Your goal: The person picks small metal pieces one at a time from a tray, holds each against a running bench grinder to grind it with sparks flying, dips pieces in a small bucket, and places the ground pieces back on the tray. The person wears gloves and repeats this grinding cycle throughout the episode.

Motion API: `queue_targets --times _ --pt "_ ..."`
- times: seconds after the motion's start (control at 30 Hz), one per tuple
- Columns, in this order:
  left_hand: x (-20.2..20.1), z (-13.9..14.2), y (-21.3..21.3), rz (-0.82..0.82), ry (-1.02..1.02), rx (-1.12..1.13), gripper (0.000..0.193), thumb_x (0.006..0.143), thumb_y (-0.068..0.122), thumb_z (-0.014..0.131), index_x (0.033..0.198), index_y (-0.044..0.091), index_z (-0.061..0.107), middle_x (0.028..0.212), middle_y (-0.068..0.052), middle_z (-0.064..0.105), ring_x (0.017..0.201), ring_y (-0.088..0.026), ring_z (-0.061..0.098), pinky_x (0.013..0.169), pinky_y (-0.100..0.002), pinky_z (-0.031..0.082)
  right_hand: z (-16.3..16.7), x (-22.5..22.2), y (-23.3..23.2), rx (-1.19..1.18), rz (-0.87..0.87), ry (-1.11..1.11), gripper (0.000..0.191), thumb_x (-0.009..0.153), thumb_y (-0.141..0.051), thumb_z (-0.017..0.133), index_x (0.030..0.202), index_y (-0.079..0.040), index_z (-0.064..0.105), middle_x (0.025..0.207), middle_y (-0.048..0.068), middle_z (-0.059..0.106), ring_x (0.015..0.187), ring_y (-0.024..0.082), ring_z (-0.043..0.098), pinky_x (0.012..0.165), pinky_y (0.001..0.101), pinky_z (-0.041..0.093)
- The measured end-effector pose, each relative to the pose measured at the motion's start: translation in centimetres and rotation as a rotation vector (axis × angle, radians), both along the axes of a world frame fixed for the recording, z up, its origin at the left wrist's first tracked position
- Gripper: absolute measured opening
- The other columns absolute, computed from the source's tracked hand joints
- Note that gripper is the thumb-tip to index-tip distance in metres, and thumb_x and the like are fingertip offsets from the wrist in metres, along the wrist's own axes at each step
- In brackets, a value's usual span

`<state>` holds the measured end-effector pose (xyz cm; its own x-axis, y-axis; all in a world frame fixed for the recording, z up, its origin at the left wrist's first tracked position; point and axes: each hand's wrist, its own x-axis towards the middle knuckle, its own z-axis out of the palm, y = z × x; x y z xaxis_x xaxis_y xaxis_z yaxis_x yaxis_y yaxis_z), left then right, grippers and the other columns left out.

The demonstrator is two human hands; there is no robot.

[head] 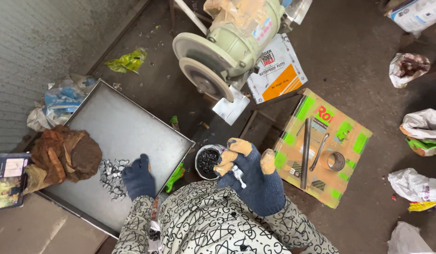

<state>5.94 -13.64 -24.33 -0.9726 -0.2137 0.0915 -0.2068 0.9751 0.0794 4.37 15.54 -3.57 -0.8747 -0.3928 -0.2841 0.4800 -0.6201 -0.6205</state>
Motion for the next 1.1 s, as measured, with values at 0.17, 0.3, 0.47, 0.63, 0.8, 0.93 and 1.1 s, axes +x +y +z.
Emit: queue_targets --times 0.17,0.3,0.47,0.63,0.8,0.93,1.1 --pt "-1.0 -0.3 1.9 -0.057 0.158 0.388 0.035 0.092 0.018 0.064 0.126 0.016 0.061 0.107 -0.009 0.069 0.097 -0.032 0.065 0.085 -0.049 0.052 -2.4 -1.9 0.2 0.019 0.080 0.132 0.053 0.110 -0.044 0.056 0.138 0.001 0.053 0.105 0.015 0.067 0.094 0.024 0.066 0.092 0.0423 0.054" --pt "-3.1 3.4 6.1 -0.252 0.002 1.006 0.040 0.092 0.019 0.065 0.131 0.013 0.058 0.101 -0.011 0.068 0.091 -0.031 0.066 0.081 -0.048 0.053 -4.0 -5.0 0.7 1.215 0.270 0.910 0.043 0.096 -0.041 0.067 0.126 -0.010 0.067 0.097 0.008 0.073 0.082 0.020 0.075 0.072 0.0333 0.058" --pt "-6.2 10.6 10.2 -0.387 -0.174 1.228 0.048 0.093 0.021 0.067 0.137 0.010 0.054 0.094 -0.013 0.068 0.084 -0.030 0.067 0.076 -0.047 0.054 -3.4 -7.9 3.0 1.335 0.392 1.286 0.041 0.092 -0.037 0.072 0.125 -0.012 0.070 0.091 0.009 0.070 0.080 0.028 0.071 0.067 0.0382 0.055" --pt "-10.7 12.5 12.5 -0.435 0.125 0.887 0.047 0.089 0.021 0.071 0.133 0.008 0.057 0.088 -0.012 0.066 0.079 -0.030 0.066 0.071 -0.047 0.051 -3.9 -12.1 3.9 1.526 0.218 1.337 0.028 0.097 -0.040 0.068 0.111 -0.016 0.072 0.089 0.007 0.070 0.081 0.028 0.071 0.066 0.0392 0.055" --pt "-13.9 10.4 13.8 -0.463 0.312 0.259 0.042 0.081 0.023 0.074 0.121 0.017 0.063 0.081 -0.006 0.059 0.072 -0.027 0.061 0.064 -0.045 0.046 -5.8 -16.0 4.3 1.837 0.263 1.370 0.030 0.096 -0.043 0.067 0.103 -0.014 0.070 0.083 0.006 0.069 0.075 0.028 0.070 0.058 0.0439 0.051" --pt "-14.5 9.4 14.1 -0.454 0.245 0.256 0.038 0.081 0.027 0.074 0.117 0.017 0.065 0.081 -0.005 0.060 0.074 -0.026 0.063 0.064 -0.045 0.046 -6.1 -16.6 5.0 1.757 0.145 1.319 0.031 0.093 -0.042 0.070 0.106 -0.015 0.071 0.085 0.006 0.069 0.074 0.028 0.069 0.058 0.0425 0.052" --pt "-15.3 9.2 14.2 -0.471 0.331 0.230 0.019 0.090 0.033 0.071 0.103 0.019 0.069 0.080 -0.003 0.060 0.075 -0.024 0.063 0.066 -0.044 0.046 -7.1 -17.1 5.2 1.766 0.149 1.254 0.031 0.090 -0.043 0.074 0.104 -0.015 0.073 0.082 0.007 0.068 0.073 0.030 0.069 0.058 0.0429 0.052"
